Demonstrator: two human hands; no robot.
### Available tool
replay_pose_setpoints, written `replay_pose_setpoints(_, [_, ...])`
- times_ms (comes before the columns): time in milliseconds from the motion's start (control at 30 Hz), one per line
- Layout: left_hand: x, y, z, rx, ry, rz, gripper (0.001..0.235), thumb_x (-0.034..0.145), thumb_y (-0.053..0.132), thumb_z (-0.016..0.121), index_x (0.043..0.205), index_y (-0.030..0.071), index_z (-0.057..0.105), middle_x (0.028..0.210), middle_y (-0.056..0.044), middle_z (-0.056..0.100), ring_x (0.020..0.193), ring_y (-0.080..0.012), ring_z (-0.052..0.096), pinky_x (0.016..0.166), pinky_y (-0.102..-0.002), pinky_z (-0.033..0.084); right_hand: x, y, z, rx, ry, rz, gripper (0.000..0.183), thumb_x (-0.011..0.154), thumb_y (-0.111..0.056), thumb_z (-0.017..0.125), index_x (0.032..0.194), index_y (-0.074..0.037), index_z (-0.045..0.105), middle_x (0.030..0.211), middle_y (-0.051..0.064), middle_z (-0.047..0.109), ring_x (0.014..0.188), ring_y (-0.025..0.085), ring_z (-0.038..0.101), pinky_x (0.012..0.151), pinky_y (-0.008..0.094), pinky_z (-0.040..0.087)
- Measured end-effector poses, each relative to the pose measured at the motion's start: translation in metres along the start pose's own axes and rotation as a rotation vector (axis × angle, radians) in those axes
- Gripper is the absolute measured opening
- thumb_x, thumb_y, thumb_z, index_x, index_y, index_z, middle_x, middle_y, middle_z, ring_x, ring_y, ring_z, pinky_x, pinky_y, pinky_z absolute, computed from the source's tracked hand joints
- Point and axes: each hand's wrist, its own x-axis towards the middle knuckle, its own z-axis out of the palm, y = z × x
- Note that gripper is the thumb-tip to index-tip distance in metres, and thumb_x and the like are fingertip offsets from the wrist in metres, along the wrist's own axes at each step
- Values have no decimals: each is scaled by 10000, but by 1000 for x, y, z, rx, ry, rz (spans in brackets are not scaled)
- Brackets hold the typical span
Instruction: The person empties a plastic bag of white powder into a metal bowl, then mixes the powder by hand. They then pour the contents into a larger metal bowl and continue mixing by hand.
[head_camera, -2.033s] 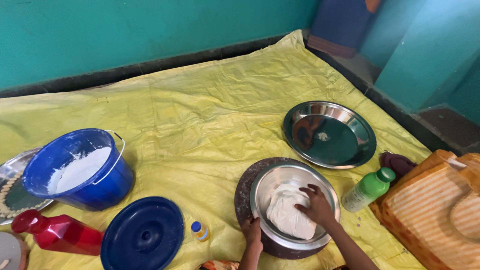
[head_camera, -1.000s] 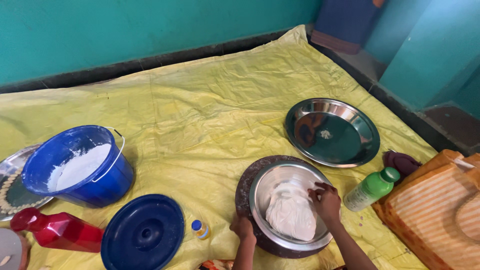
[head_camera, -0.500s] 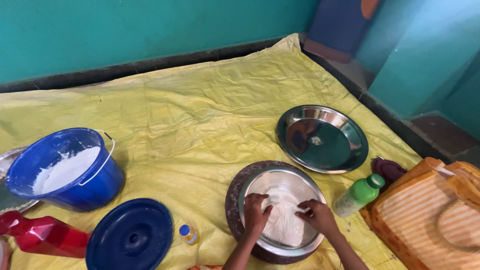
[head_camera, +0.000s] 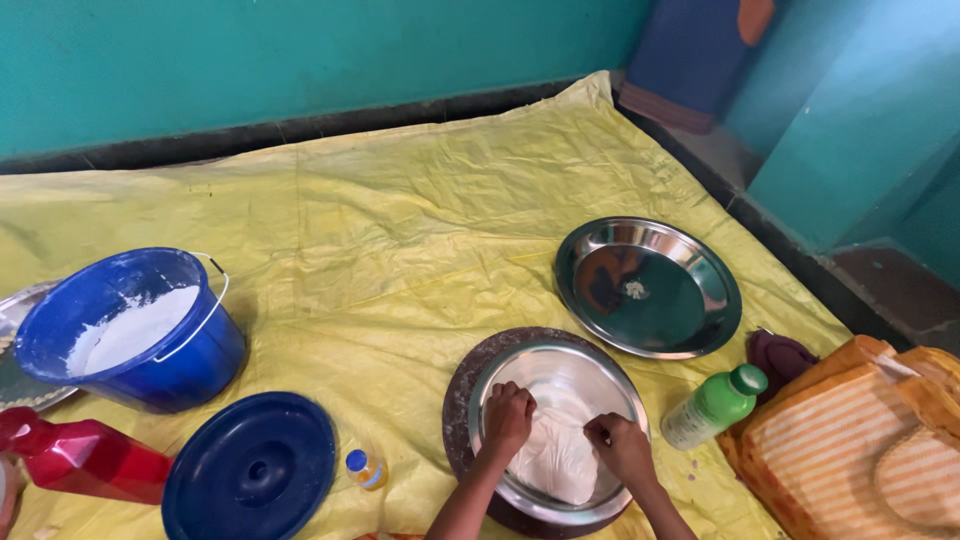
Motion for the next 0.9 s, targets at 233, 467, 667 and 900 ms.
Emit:
replay_pose_setpoints(233, [8, 7, -19, -137, 34, 45, 82, 896, 118, 729, 867, 42, 737, 1101, -135, 602, 1043, -335, 559, 883, -457, 481, 2, 0, -1, 27, 20, 14, 175, 876, -267, 729, 917, -104, 778, 858, 138, 764, 800, 349, 723, 705, 441, 546])
replay_pose_setpoints(467, [29, 28, -37, -445, 205, 20, 123, 887, 65, 726, 849, -25, 650, 1097, -158, 579, 1018, -333, 602, 864, -427, 508, 16, -21, -31, 88, 252, -120, 129, 892, -188, 689, 917, -69, 734, 915, 143, 747, 838, 367, 702, 728, 455, 541])
replay_pose_setpoints(667, [46, 45, -60, -401, 244, 16, 136, 916, 121, 740, 929, -7, 694, 1109, -177, 601, 1070, -347, 585, 920, -459, 488, 32, -47, -53, 14, 276, -151, 115, 897, -174, 687, 905, -63, 718, 909, 141, 726, 864, 364, 689, 746, 471, 529])
replay_pose_setpoints(900, [50, 85, -73, -173, 109, 344, 329, 699, 199, 851, 986, 61, 769, 1074, -117, 695, 1133, -367, 552, 954, -518, 410, 37, -50, -42, 65, 276, -185, 105, 872, -158, 706, 887, -55, 723, 925, 155, 726, 841, 385, 689, 726, 473, 534])
